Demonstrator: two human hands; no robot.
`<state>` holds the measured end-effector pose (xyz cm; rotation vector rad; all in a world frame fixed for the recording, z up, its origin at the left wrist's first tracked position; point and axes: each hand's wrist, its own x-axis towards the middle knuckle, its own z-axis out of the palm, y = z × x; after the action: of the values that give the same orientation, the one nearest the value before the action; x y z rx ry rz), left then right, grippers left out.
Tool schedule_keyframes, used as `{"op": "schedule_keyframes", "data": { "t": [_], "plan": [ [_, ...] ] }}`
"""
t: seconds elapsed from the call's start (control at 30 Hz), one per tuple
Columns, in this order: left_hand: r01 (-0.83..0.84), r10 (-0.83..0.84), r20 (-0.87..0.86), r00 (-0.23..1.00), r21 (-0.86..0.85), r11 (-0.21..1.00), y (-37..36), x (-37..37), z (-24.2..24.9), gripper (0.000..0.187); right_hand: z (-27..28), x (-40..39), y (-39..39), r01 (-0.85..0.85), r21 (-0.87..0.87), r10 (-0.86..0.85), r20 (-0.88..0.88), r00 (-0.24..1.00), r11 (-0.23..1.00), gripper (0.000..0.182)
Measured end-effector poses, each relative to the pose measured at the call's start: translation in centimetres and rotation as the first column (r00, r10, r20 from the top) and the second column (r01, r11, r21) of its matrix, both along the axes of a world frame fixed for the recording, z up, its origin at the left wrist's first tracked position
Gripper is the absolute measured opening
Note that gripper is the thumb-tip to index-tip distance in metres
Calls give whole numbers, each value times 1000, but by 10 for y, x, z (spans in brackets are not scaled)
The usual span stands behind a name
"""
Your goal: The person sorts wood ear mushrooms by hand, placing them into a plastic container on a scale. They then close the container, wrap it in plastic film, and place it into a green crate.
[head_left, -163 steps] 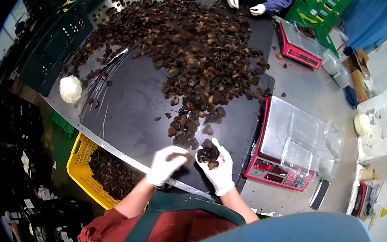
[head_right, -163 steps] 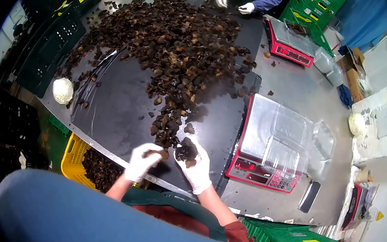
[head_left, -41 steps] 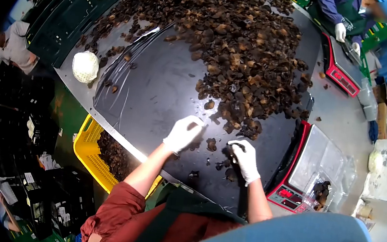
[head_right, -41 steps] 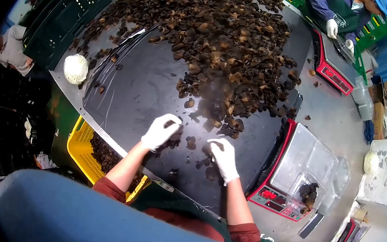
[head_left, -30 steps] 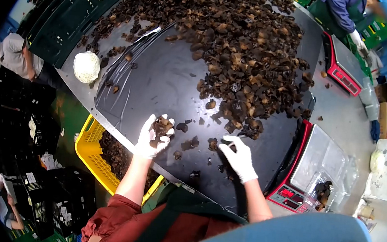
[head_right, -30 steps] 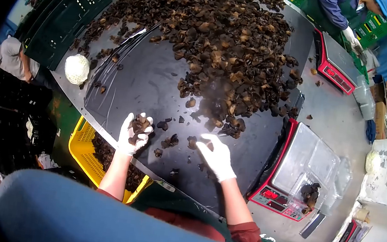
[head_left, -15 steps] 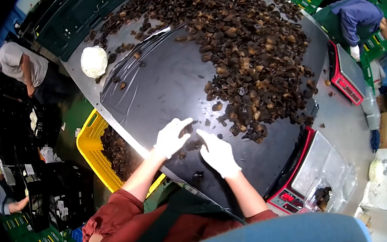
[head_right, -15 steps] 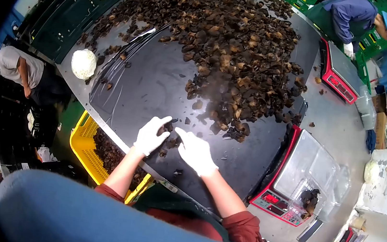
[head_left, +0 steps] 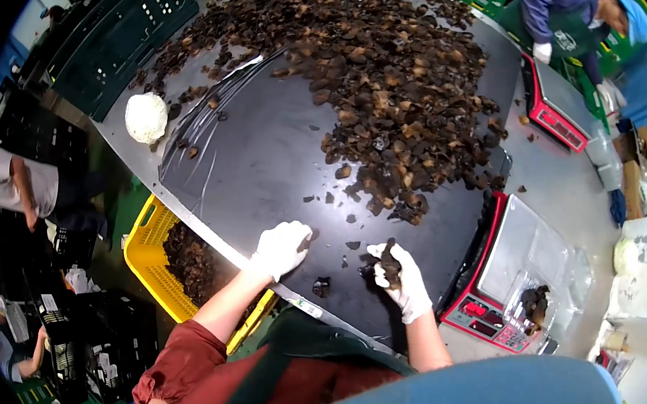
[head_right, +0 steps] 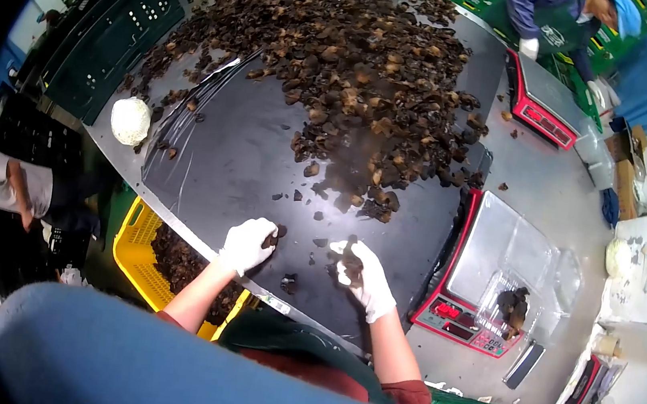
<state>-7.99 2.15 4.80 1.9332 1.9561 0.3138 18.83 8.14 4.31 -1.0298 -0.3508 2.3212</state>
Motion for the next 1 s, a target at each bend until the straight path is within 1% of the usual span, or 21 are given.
{"op": "schedule_keyframes", "data": {
  "t": [0.03,0.07,0.13,0.17,0.2,0.27,0.33,0.4,0.47,0.53,0.57,0.63,0.67,0.73,0.8,0.83,0.87,0.9,0.93,0.97,1.0],
  "plan": [
    [0,2,-52,999,52,999,1,3,-3,21,0,8,-6,66,-62,-68,-33,997,996,30],
    [-52,49,58,997,45,998,3,4,-1,20,0,17,-12,132,-125,-141,-63,988,983,30],
    [-143,135,269,954,11,990,6,0,6,17,-3,33,-24,163,-213,-201,-168,965,963,28],
    [-150,165,617,770,-76,986,7,-2,10,13,3,38,-29,173,-214,-210,-165,964,961,27],
    [-114,222,836,502,-191,975,8,1,14,14,10,43,-34,183,-216,-219,-161,962,959,27],
    [-24,390,918,68,-389,921,19,23,25,18,17,53,-51,206,-143,-232,-199,952,968,29],
    [46,415,910,8,-415,908,31,53,28,24,34,62,-60,241,-12,-242,-52,969,970,31],
    [128,411,908,-81,-400,908,41,97,43,26,49,83,-63,227,171,-226,-26,974,959,30],
    [313,446,895,2,-424,850,59,135,59,30,80,110,-63,285,388,-364,146,920,876,29],
    [335,434,901,2,-410,848,73,190,78,31,105,145,-60,302,541,-553,391,735,785,23],
    [349,388,921,-23,-356,867,78,219,91,31,111,164,-56,300,637,-666,471,579,711,21],
    [381,285,957,-50,-246,891,87,273,105,30,123,201,-48,438,713,-821,358,444,548,18],
    [403,230,972,-52,-190,895,92,299,103,30,122,219,-44,420,779,-872,321,370,465,21],
    [381,12,999,-39,4,925,105,357,76,30,108,256,-34,249,873,-905,382,185,419,26],
    [314,-102,988,119,60,947,92,385,103,33,95,278,-27,13,920,-916,388,103,391,29],
    [322,-193,964,183,127,938,91,398,100,36,98,276,-25,2,920,-914,388,117,391,31],
    [329,-279,927,251,190,925,90,409,93,39,101,275,-26,2,882,-874,466,136,470,33],
    [222,-444,804,396,385,896,89,418,78,42,89,281,-25,-50,881,-871,472,136,470,35],
    [149,-546,629,553,570,808,85,423,64,45,76,287,-24,-100,877,-866,479,140,469,37],
    [201,-506,623,597,495,845,79,420,62,52,77,286,-25,-164,864,-855,498,145,476,40],
    [178,-514,617,596,523,834,73,409,66,55,75,285,-25,-164,868,-864,489,121,469,39]
  ]
}}
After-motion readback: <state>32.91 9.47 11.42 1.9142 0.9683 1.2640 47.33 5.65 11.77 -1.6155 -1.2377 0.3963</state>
